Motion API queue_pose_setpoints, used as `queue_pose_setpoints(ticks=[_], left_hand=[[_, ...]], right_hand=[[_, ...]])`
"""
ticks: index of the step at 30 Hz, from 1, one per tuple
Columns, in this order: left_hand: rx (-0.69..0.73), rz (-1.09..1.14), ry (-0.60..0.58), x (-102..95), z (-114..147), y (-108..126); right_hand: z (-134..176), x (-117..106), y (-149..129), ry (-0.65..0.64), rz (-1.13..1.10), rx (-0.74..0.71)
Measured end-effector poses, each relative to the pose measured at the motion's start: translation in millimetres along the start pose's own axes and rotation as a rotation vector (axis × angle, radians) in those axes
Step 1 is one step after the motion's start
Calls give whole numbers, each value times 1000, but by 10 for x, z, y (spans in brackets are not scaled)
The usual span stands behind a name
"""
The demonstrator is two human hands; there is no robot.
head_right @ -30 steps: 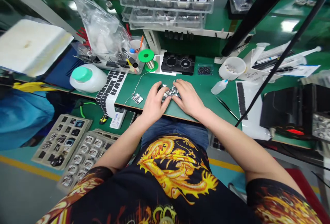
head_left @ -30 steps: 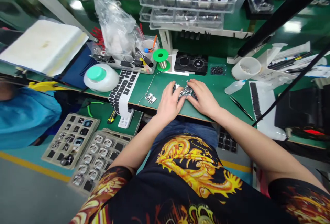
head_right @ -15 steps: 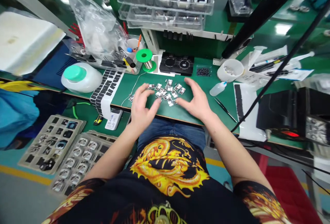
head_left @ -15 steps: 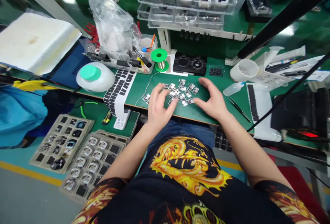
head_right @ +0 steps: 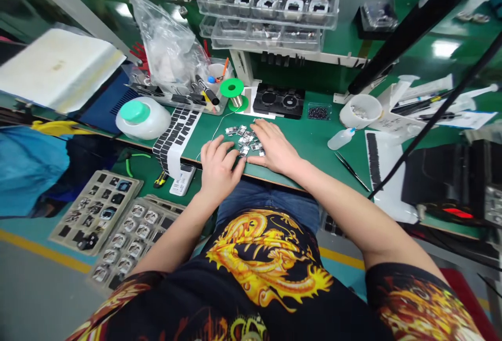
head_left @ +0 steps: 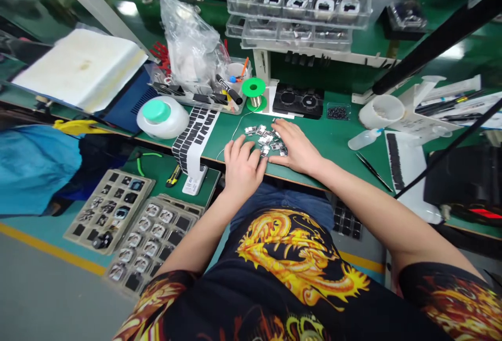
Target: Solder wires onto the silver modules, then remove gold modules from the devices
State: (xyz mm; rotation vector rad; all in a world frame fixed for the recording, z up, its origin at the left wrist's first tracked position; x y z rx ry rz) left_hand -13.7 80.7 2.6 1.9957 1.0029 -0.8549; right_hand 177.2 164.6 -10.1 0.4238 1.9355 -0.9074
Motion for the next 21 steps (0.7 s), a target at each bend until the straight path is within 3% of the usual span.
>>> queue_pose_setpoints(ticks=[5, 10, 15, 21], left_hand=[[-6, -16, 31, -131, -24, -156], [-130, -21, 100, -388, 48, -433], [-119, 48, -25, -509, 72, -621], [-29, 101, -164, -515, -52, -577]], right_hand=[[-233, 96, -58, 38, 8, -13], [-313, 73, -116, 80, 60, 1], [-240, -29, -164, 201, 42, -45], [-194, -90, -153, 351, 12, -8]])
Point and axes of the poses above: each hand's wrist, its own z-axis away from the middle knuckle, its own x-axis out of the palm, y = z × x, the point moved 4 cm from there along -z, towards the middle knuckle, and after that the axes turned 4 degrees about z, right-handed, at the moved point
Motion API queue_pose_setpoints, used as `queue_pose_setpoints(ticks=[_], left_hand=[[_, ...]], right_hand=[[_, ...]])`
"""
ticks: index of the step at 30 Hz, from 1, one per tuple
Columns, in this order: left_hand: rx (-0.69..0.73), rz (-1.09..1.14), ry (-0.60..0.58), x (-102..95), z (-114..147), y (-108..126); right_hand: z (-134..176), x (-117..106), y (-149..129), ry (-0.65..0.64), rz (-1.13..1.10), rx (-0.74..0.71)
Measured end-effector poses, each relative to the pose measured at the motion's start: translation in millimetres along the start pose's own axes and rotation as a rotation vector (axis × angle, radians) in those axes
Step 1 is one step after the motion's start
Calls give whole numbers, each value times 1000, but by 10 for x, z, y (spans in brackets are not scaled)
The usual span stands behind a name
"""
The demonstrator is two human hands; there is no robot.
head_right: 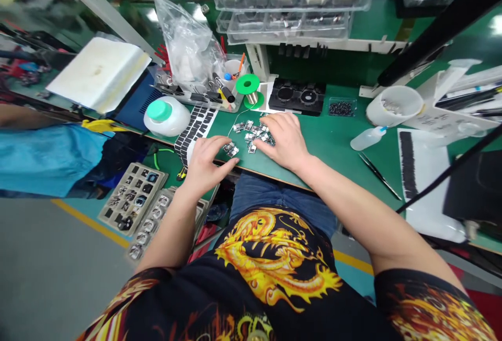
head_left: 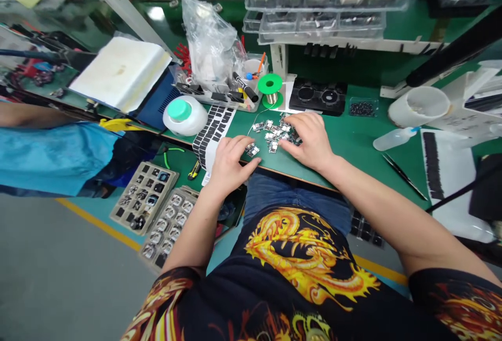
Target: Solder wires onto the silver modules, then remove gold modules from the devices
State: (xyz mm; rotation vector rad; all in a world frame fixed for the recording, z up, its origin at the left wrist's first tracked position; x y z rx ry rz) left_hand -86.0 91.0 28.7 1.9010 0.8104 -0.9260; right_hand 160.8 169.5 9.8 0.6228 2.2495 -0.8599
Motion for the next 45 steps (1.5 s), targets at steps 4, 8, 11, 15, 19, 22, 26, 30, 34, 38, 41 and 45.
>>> queue_pose_setpoints(ticks=[4, 8, 11, 15, 19, 22, 26, 30, 34, 38, 41, 45], left_hand=[[32, -131, -19, 40, -66, 14], [16, -164, -34, 65, -82, -18], [26, -157, -68, 32, -103, 1], [96, -165, -162, -16, -155, 67], [89, -158, -63, -59, -153, 72], [51, -138, 124, -70, -37, 72], [20, -94, 342, -30, 223, 133], [-2, -68, 334, 82, 401, 192], [-84, -101, 321, 177, 438, 135], [-215, -102, 322, 255, 437, 17], [-241, -84, 314, 300, 441, -23], [-227, -72, 314, 323, 428, -39]], right_hand=[[-24, -46, 66, 44, 27, 86], [-44, -139, 117, 80, 39, 127], [-46, -167, 129, 78, 39, 154], [-28, -138, 104, 86, 36, 138], [4, -137, 38, 99, 51, 46], [24, -137, -80, 42, 58, -88], [5, -75, -339, -88, 62, -289], [-140, 88, -576, -248, 81, -372], [-347, 311, -652, -387, 87, -359], [-465, 466, -640, -445, 129, -306], [-467, 504, -666, -458, 153, -313], [-439, 520, -690, -459, 195, -342]])
Point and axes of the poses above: each hand's wrist, its own z-axis away from the middle knuckle, its own x-axis out of the palm, y = z × x, the point moved 4 cm from there along -z, towards the middle knuckle, and after that the axes turned 4 degrees about z, right-handed, at the moved point
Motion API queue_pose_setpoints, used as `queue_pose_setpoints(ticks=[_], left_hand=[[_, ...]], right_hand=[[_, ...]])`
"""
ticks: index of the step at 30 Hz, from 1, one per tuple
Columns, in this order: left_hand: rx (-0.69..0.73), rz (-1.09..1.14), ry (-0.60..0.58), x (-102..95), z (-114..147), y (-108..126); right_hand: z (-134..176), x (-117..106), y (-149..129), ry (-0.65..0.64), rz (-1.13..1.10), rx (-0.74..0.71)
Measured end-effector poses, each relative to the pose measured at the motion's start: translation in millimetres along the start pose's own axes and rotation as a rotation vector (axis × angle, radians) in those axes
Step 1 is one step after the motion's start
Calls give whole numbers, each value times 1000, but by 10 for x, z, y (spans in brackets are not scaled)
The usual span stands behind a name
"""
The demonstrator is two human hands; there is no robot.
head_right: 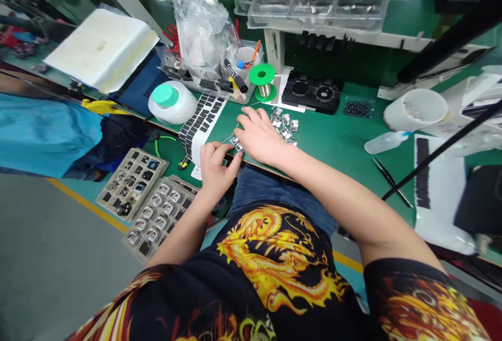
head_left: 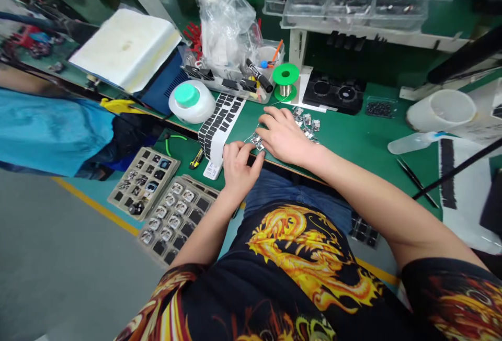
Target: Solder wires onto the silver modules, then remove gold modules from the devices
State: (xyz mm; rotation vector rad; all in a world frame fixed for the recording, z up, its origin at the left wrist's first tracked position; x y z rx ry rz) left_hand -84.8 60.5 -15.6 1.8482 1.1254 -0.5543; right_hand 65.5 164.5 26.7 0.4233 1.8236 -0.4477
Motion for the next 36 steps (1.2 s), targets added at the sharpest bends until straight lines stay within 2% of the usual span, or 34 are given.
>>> queue_pose_setpoints(ticks=[7, 14, 21, 26, 29, 32, 34, 36], left_hand=[[-8, 69, -3, -13, -48, -9], [-77, 105, -51, -6, -76, 2], [-91, 102, -85, 46, -112, -8], [-85, 48, -120, 35, -111, 14], [-89, 29, -119, -5, -117, 55], [-69, 21, -115, -47, -153, 79], [-47, 20, -121, -69, -177, 77], [-32, 38, -139, -87, -175, 70]], right_hand=[[-2, 34, 19, 10, -57, 14], [-57, -13, 62, 22, -150, 32], [-108, 34, 195, 134, -118, 31], [-135, 83, 205, 148, -103, 23], [-137, -59, 200, 187, -97, 45], [-67, -301, 286, 270, -122, 79], [73, -461, 394, 319, -141, 113], [307, -588, 514, 331, -146, 212]])
Point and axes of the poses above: each hand's wrist, its own z-axis away from the middle knuckle, its own x-axis out of the palm, y = z × x, the point moved 4 cm from there along -z, towards the middle knuckle, and after that the axes turned 4 degrees about z, right-handed, at the moved point
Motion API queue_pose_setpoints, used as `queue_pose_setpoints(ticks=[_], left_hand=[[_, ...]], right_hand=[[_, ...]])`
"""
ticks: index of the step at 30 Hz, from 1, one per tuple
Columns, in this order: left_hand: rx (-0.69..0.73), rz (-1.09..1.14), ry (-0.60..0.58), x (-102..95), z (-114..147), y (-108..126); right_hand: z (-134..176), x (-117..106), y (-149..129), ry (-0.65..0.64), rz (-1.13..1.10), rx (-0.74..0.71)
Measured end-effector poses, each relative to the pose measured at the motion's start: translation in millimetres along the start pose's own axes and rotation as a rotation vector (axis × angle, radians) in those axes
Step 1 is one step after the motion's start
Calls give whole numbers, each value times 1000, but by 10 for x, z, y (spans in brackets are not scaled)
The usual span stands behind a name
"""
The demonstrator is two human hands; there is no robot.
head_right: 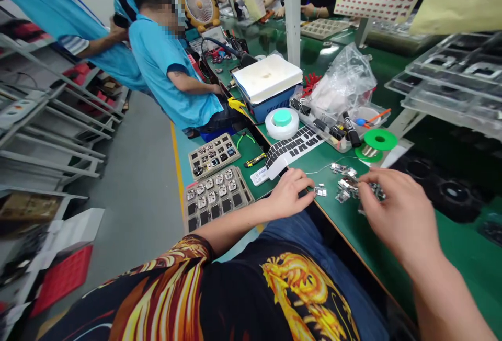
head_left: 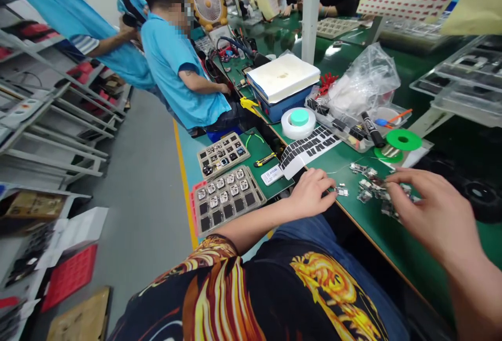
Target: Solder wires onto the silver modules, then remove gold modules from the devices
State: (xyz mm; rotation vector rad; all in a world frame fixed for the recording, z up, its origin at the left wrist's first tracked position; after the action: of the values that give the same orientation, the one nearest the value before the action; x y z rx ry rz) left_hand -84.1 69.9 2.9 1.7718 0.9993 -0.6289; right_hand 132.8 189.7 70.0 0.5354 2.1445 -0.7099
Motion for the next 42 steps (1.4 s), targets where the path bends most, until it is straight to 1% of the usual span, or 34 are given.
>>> queue_pose_setpoints(ticks=[2, 4, 6, 7, 9, 13, 16, 18, 21, 24, 26, 30, 35, 38, 42], left_hand=[[1, 42, -24, -7, 41, -4], [-3, 98, -45, -4, 97, -12], [2, 124, -26, -6, 134, -37], [17, 142, -20, -3, 141, -51], [37, 159, -20, 4, 143, -81], [81, 151, -34, 5, 159, -73], [96, 136, -42, 19, 193, -23], [105, 123, -54, 47, 215, 30], [137, 119, -84, 102, 237, 158], [187, 131, -114, 159, 241, 334], [222, 121, -125, 200, 231, 454], [258, 112, -166, 312, 205, 650], [285, 148, -228, 469, 180, 817], [315, 160, -229, 542, 154, 900], [358, 180, -220, 623, 123, 1012]], right_hand=[[240, -203, 115, -26, 22, 154], [516, -377, 160, -78, 23, 285], [770, -481, 172, -151, 5, 371], [884, -518, 182, -155, -1, 405], [1100, -575, 224, -113, 11, 473], [1484, -663, 263, 38, 41, 589], [1661, -703, 189, 109, 20, 593], [1725, -686, 118, 97, -22, 542], [1791, -595, 42, 1, -40, 455], [1841, -488, 40, -105, 31, 427], [1852, -444, 60, -131, 55, 423], [1836, -439, 107, -84, 28, 441], [1843, -534, 154, 12, 8, 522], [1873, -600, 187, 41, 28, 550], [1934, -631, 282, 38, 104, 627]])
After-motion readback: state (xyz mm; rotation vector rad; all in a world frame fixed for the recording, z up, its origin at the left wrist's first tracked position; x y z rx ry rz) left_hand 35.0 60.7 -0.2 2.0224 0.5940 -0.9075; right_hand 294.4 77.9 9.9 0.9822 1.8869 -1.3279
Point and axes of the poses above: each hand's wrist, its own z-axis away from the middle knuckle, its own x-axis out of the palm, y = z × x, the point moved 4 cm from there along -z, towards the middle knuckle, and after that the axes turned 4 degrees about z, right-handed, at the moved point
